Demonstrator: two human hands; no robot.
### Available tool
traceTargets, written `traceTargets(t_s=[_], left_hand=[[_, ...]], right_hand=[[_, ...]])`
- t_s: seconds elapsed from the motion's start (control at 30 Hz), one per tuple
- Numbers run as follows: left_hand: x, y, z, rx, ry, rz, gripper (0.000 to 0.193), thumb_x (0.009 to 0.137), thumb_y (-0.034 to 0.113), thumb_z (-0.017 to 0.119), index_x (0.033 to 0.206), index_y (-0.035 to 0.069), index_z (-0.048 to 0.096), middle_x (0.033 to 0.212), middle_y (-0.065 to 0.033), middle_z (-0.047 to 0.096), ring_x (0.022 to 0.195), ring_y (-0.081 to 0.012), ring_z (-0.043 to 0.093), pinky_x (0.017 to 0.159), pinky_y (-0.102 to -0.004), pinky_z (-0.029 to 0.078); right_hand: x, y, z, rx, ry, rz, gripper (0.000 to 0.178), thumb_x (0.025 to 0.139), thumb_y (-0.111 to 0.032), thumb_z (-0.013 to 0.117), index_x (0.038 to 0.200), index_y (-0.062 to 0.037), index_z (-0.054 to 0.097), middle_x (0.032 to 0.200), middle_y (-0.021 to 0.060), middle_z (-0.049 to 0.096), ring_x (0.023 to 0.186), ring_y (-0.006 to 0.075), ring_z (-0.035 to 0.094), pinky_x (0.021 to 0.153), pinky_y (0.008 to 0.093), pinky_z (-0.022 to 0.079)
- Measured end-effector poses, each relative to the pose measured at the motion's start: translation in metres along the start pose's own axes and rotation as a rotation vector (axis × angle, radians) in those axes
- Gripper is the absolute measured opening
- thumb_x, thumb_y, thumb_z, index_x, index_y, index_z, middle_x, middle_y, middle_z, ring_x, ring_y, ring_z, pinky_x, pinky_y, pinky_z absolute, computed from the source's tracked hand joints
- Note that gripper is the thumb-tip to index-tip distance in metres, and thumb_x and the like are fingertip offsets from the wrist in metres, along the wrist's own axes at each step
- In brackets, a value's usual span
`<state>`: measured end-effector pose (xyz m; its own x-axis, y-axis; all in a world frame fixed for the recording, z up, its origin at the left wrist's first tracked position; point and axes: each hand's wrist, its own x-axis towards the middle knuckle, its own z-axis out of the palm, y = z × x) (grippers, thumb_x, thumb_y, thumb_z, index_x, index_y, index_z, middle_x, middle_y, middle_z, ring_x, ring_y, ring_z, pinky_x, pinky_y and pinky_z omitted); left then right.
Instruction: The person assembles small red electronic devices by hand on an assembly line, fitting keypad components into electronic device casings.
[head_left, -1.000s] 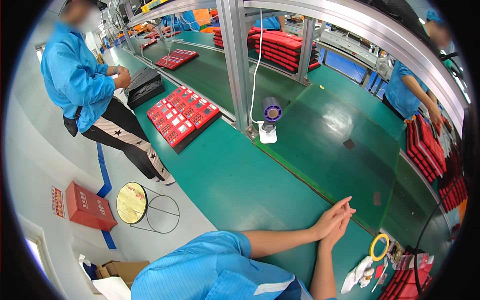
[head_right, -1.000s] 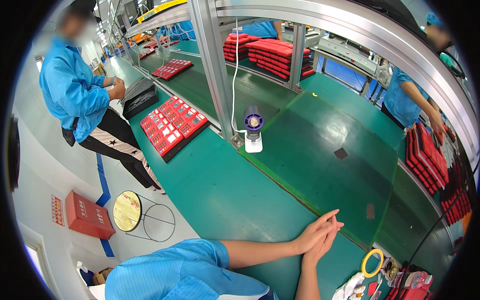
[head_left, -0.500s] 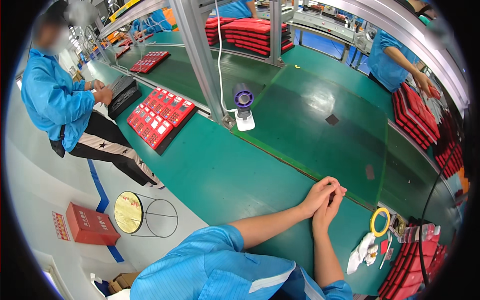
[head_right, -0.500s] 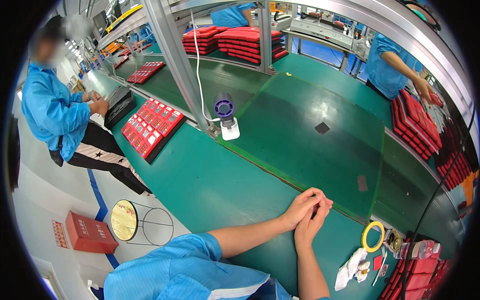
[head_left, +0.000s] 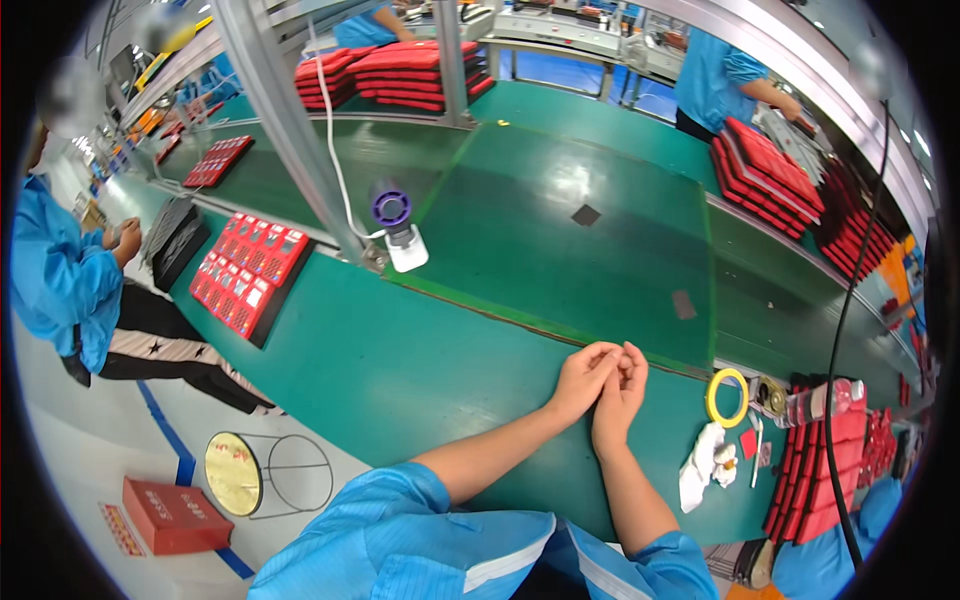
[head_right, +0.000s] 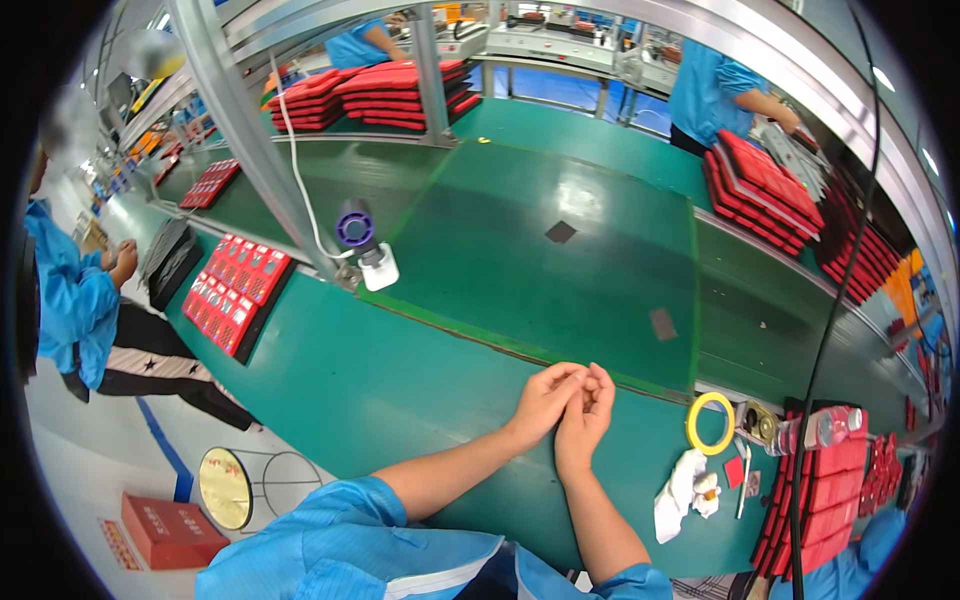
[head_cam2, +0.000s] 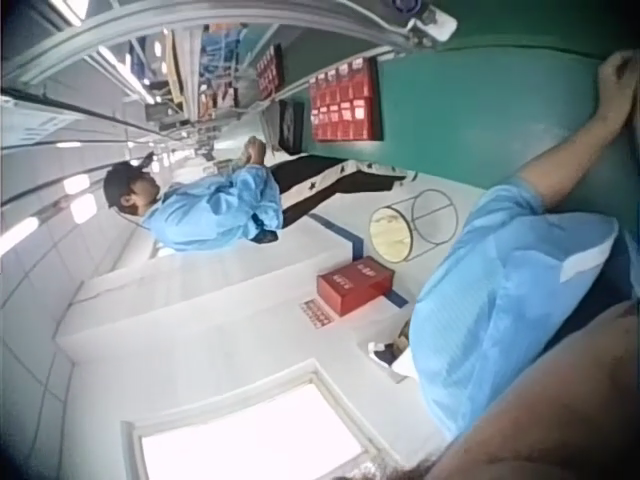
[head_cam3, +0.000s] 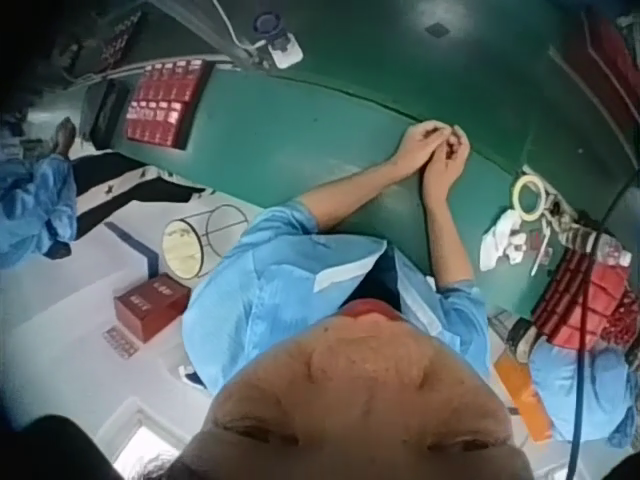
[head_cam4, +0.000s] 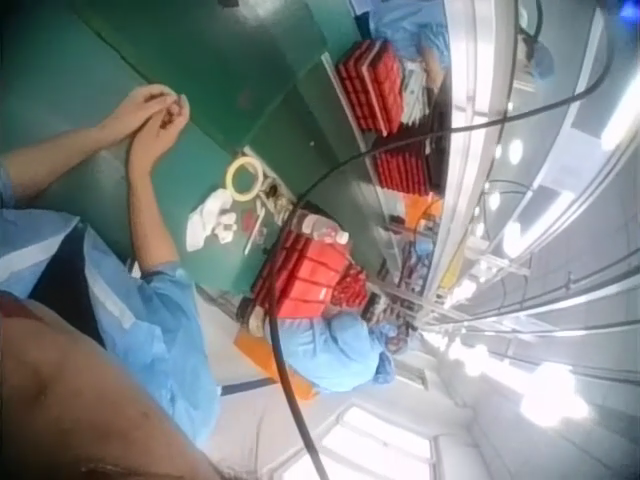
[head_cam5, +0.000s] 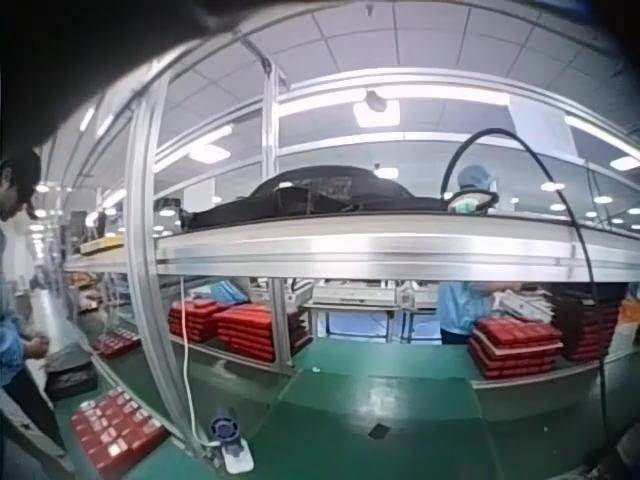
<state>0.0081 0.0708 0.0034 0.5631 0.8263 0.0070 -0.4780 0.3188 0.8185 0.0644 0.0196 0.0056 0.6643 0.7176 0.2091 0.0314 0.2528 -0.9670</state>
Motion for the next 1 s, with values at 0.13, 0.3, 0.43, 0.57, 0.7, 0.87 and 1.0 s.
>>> traceTargets(t_s=[0.13, 0.3, 0.43, 0.57, 0.7, 0.87, 1.0], left_hand=[[0.0, -0.005, 0.0, 0.094, 0.012, -0.008, 0.023, 0.104, 0.013, 0.054, 0.118, -0.003, 0.062, 0.102, -0.0077, 0.069, 0.09, -0.0117, 0.066, 0.078, -0.0255, 0.056], [0.0, -0.013, 0.001, 0.206, 0.067, 0.078, 0.015, 0.1, 0.003, 0.057, 0.113, -0.003, 0.059, 0.101, -0.009, 0.068, 0.09, -0.0121, 0.066, 0.077, -0.025, 0.057], [0.0, -0.011, 0.001, 0.086, 0.083, 0.076, 0.01, 0.099, 0.001, 0.057, 0.109, -0.002, 0.055, 0.099, -0.0098, 0.067, 0.089, -0.0124, 0.066, 0.077, -0.0254, 0.057], [0.001, -0.009, 0.001, 0.065, 0.103, 0.065, 0.008, 0.099, 0.0, 0.058, 0.105, 0.0, 0.053, 0.096, -0.0092, 0.066, 0.088, -0.0117, 0.066, 0.076, -0.025, 0.056], [0.003, -0.01, 0.0, 0.029, 0.132, 0.092, 0.008, 0.099, 0.001, 0.058, 0.102, 0.0, 0.052, 0.093, -0.0059, 0.065, 0.084, -0.008, 0.065, 0.072, -0.0219, 0.054], [0.004, -0.009, -0.001, 0.013, 0.102, 0.089, 0.007, 0.099, 0.001, 0.057, 0.102, 0.001, 0.051, 0.093, -0.004, 0.062, 0.085, -0.0061, 0.062, 0.072, -0.021, 0.052], [0.003, -0.009, -0.001, 0.034, 0.105, 0.087, 0.007, 0.099, 0.001, 0.057, 0.101, 0.001, 0.05, 0.092, -0.003, 0.06, 0.084, -0.0053, 0.06, 0.071, -0.0207, 0.051]], right_hand=[[0.0, -0.004, -0.004, 0.107, 0.043, 0.068, 0.03, 0.106, -0.012, 0.047, 0.133, -0.0007, 0.049, 0.102, 0.0019, 0.059, 0.091, 0.0072, 0.054, 0.081, 0.0223, 0.046], [-0.001, -0.006, -0.005, 0.112, 0.06, 0.096, 0.028, 0.107, -0.016, 0.044, 0.131, -0.002, 0.05, 0.103, 0.0018, 0.059, 0.093, 0.0074, 0.054, 0.084, 0.0234, 0.046], [0.0, -0.003, -0.007, 0.117, 0.035, 0.112, 0.026, 0.107, -0.016, 0.046, 0.128, -0.0023, 0.053, 0.104, 0.0025, 0.059, 0.095, 0.0086, 0.054, 0.085, 0.0243, 0.046], [-0.001, -0.007, -0.002, 0.027, 0.04, 0.073, 0.024, 0.106, -0.016, 0.048, 0.125, -0.0019, 0.055, 0.103, 0.0034, 0.06, 0.094, 0.0096, 0.055, 0.086, 0.025, 0.046], [-0.001, -0.01, 0.001, -0.016, 0.024, 0.064, 0.023, 0.105, -0.016, 0.049, 0.123, -0.002, 0.056, 0.104, 0.0043, 0.061, 0.095, 0.0103, 0.056, 0.087, 0.0253, 0.046], [0.0, -0.01, 0.004, 0.02, 0.011, 0.055, 0.022, 0.105, -0.015, 0.05, 0.122, -0.0021, 0.057, 0.107, 0.0055, 0.062, 0.097, 0.0113, 0.057, 0.089, 0.0256, 0.046], [-0.001, -0.011, 0.003, 0.011, 0.02, 0.073, 0.022, 0.105, -0.015, 0.05, 0.121, -0.0021, 0.058, 0.109, 0.0058, 0.062, 0.098, 0.0116, 0.057, 0.09, 0.026, 0.046]])
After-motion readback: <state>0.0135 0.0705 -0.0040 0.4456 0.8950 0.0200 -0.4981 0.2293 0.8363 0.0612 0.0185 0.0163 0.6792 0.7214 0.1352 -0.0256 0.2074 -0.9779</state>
